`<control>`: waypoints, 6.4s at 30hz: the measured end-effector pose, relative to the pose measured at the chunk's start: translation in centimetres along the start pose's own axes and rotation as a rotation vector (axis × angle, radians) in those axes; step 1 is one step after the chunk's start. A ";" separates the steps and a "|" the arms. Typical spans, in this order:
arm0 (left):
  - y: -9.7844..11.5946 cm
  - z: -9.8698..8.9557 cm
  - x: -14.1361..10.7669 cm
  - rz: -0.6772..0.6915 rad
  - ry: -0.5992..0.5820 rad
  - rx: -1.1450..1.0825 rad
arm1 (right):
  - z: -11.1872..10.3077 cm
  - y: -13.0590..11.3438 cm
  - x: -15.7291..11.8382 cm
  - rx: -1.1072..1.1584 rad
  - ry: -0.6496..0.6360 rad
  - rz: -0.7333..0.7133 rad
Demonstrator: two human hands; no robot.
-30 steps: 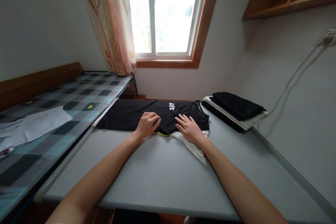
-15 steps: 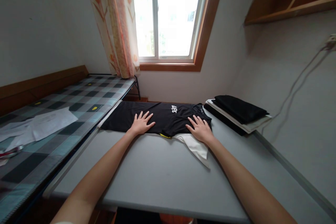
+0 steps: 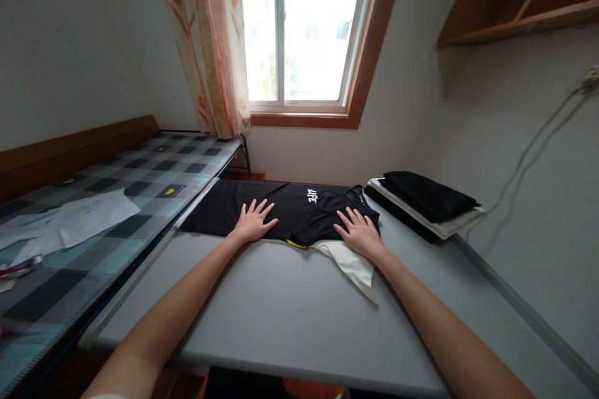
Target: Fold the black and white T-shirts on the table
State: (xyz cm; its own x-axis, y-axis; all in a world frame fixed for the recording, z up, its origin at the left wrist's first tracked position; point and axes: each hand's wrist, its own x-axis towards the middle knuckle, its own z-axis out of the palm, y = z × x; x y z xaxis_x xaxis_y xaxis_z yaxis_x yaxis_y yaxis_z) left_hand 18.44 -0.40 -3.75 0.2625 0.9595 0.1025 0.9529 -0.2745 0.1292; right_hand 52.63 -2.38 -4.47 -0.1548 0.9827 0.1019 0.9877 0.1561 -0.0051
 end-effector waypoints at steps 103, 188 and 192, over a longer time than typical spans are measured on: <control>-16.6 -11.9 -17.5 -0.364 -0.090 -0.677 | -5.0 7.6 -10.7 0.752 0.055 -0.049; -6.7 -1.8 2.2 0.064 0.170 0.064 | -1.3 -5.5 5.7 0.218 0.168 -0.024; -12.1 -3.1 0.8 -0.080 0.114 0.147 | -1.6 -1.7 3.5 0.054 0.179 -0.016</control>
State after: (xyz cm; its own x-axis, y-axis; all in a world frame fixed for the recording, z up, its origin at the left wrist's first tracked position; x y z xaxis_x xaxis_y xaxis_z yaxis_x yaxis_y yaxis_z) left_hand 6.69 3.51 -2.19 0.1739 0.9621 0.2099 0.9842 -0.1772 -0.0033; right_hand 50.42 0.64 -2.49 -0.1591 0.9475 0.2774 0.9819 0.1811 -0.0554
